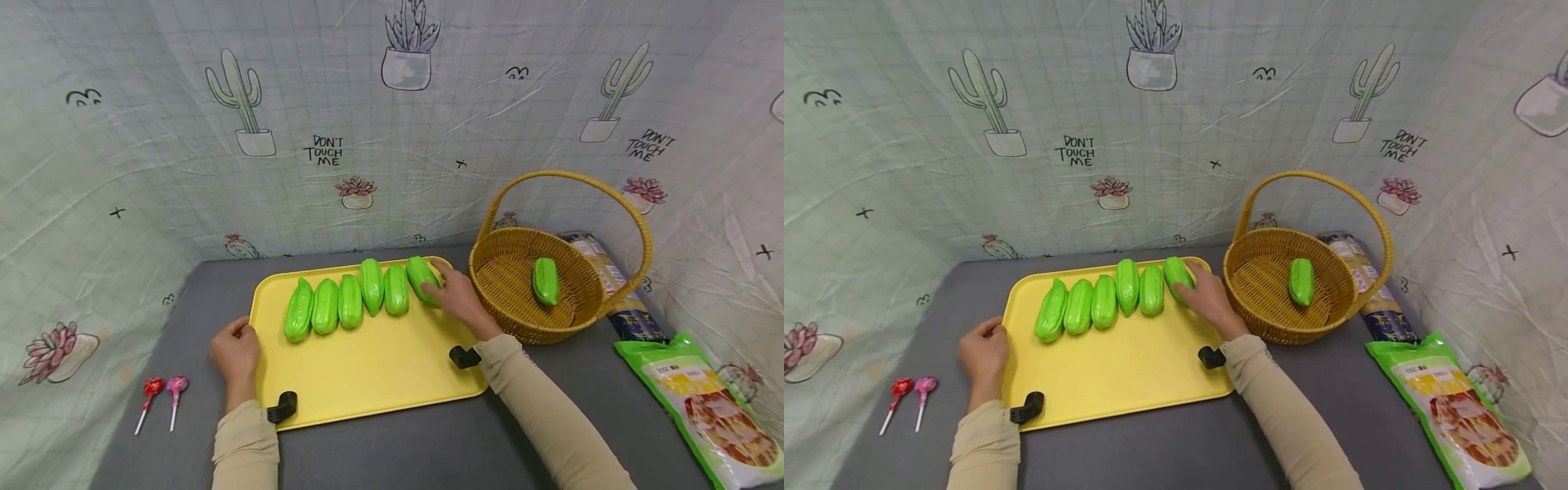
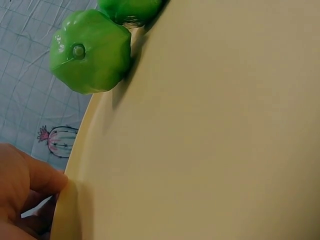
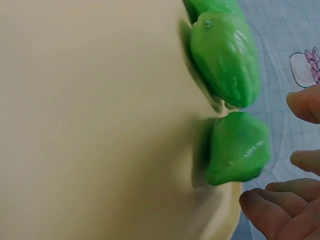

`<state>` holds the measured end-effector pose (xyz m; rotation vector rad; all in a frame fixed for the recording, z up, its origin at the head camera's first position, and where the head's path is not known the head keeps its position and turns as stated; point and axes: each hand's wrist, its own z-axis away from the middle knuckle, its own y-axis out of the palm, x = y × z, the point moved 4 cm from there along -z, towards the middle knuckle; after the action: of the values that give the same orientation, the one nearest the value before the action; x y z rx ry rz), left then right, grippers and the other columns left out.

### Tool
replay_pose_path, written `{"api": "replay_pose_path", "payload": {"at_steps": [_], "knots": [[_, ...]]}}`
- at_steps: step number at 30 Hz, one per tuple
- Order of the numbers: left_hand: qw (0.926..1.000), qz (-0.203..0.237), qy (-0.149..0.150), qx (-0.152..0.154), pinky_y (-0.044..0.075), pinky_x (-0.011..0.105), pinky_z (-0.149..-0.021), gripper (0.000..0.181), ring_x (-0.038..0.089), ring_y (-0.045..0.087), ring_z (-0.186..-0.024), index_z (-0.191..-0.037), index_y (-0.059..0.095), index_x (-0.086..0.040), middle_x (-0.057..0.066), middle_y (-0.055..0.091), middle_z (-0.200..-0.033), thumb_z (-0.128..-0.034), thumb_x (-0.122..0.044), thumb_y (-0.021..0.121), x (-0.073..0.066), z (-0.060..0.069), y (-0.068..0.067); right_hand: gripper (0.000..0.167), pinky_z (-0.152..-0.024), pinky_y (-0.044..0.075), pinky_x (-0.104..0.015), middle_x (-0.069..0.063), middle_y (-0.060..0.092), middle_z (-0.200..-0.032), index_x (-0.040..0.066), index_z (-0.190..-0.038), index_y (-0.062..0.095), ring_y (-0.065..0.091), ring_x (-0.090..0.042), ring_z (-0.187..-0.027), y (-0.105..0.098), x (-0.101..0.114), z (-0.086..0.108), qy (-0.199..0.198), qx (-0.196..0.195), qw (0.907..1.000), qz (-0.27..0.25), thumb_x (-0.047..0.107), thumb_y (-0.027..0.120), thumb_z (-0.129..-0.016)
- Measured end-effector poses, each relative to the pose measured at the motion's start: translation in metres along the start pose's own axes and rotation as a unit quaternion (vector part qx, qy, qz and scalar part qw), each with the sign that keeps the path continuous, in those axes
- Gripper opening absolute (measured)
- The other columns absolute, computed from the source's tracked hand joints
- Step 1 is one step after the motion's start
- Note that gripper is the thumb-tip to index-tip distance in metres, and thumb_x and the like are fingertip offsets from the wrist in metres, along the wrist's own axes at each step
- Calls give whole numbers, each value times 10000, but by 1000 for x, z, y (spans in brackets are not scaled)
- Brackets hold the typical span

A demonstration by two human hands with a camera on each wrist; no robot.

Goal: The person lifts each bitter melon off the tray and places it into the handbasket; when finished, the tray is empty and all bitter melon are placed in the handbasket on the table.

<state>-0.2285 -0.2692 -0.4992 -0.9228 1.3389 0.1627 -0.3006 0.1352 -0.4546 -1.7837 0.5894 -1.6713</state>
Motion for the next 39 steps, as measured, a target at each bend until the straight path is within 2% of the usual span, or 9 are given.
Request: {"api": "replay_pose_path", "payload": {"at_steps": [6, 13, 22, 29, 35, 39], "knots": [[10000, -32, 21, 6, 473, 525, -957, 370, 439, 614, -1138, -1254, 690, 58, 300, 684, -1216, -1013, -84, 448, 1, -1, 0, 704, -1100, 441, -574, -227, 423, -1590, 53, -1589, 344, 482, -439, -1399, 10, -1, -4, 35, 22, 9999, -106, 302, 638, -1000], [10000, -56, 34, -16, 474, 518, -950, 370, 434, 619, -1131, -1256, 691, 55, 294, 687, -1214, -1011, -82, 450, -2, -1, 0, 715, -933, 490, -502, -234, 492, -1523, 57, -1585, 356, 598, -374, -1144, 15, -4, -8, 22, -86, 10000, -18, 301, 662, -986], [10000, -97, 6, 6, 469, 515, -954, 365, 429, 616, -1133, -1253, 694, 50, 288, 689, -1211, -1012, -80, 452, -3, -1, -1, 708, -901, 482, -481, -252, 551, -1449, 72, -1585, 365, 590, -355, -1065, 20, -5, -9, 98, -145, 9997, -192, 251, 677, -976], [9999, -92, 34, 44, 466, 522, -955, 369, 435, 611, -1136, -1266, 684, 54, 294, 682, -1218, -1016, -81, 448, -3, -1, -1, 673, -934, 464, -469, -235, 560, -1446, 112, -1595, 358, 585, -342, -1111, 24, -8, -10, 184, -147, 9995, -224, 223, 648, -998], [10000, -62, 24, 46, 464, 526, -958, 373, 435, 610, -1138, -1274, 679, 53, 293, 680, -1222, -1020, -86, 444, -2, -1, 0, 674, -1014, 458, -504, -229, 543, -1479, 105, -1591, 365, 585, -370, -1191, 24, -8, -10, 159, -148, 9996, -196, 223, 657, -995], [10000, -52, -1, 77, 464, 526, -960, 374, 436, 608, -1143, -1276, 679, 50, 293, 679, -1222, -1020, -85, 443, -1, -2, -1, 675, -1009, 462, -509, -231, 538, -1483, 98, -1591, 362, 587, -373, -1198, 23, -7, -9, 183, -134, 9996, -175, 229, 655, -998]]}}
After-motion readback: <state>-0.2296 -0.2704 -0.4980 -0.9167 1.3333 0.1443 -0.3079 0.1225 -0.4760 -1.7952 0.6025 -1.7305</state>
